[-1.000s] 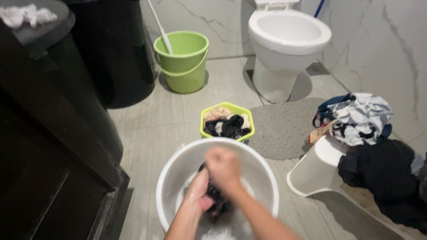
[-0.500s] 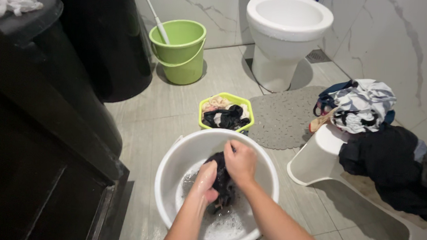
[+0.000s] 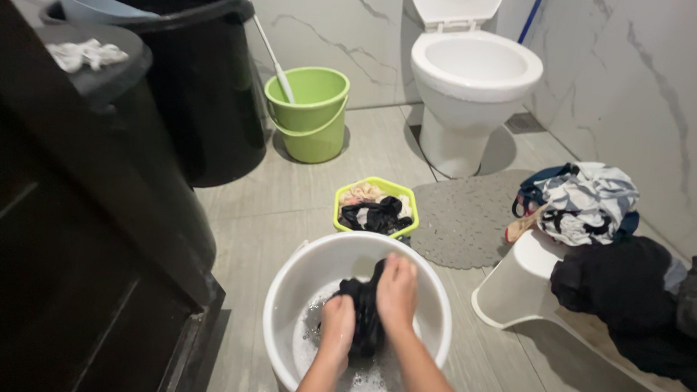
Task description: The person hand washes dark-colored garments in a white bucket filled with soapy water. They repeatedly submerge, scrub, and wring the clothes, then place the washed items onto a nearby white stool.
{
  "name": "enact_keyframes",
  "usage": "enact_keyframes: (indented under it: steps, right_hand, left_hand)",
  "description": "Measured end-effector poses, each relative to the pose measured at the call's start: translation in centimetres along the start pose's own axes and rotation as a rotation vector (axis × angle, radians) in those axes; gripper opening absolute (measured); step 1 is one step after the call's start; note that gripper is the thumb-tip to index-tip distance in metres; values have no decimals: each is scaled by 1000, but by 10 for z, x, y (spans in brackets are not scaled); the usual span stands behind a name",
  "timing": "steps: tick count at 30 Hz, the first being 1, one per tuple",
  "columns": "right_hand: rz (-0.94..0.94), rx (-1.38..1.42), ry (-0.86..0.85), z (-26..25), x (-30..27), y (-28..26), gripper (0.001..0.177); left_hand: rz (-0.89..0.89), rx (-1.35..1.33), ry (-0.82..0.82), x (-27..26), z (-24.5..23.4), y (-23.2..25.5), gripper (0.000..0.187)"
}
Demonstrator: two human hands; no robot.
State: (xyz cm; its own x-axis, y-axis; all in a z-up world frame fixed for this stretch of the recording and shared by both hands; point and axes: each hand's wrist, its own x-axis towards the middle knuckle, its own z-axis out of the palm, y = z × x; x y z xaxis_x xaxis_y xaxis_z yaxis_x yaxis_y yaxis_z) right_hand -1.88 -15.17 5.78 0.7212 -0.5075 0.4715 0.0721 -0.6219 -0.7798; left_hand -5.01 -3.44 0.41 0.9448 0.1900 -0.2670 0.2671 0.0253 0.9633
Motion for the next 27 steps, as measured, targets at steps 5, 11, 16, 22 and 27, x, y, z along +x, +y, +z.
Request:
enact_keyframes:
  steps: [5,11,16,22,27]
  right_hand:
    - [289,620,-234,-17,-57,-85,40]
    - [98,525,-191,-56,-58,-134,19]
    - [341,496,-151,-88,-51,-150,33]
    - [258,604,-116,-79,-46,-158,37]
    - [779,903,-149,-89,-9,-127,45]
  left_hand:
    - [-327,-463,12,-18,-27,15,35]
    - [-466,-301,-203,-48,-63,87,30]
    - [-462,-181,-296,-76,-50,131,27]
    - [-150,318,-254,-60,-65,164,35]
    - [-189,361,-197,-32,-37,165,35]
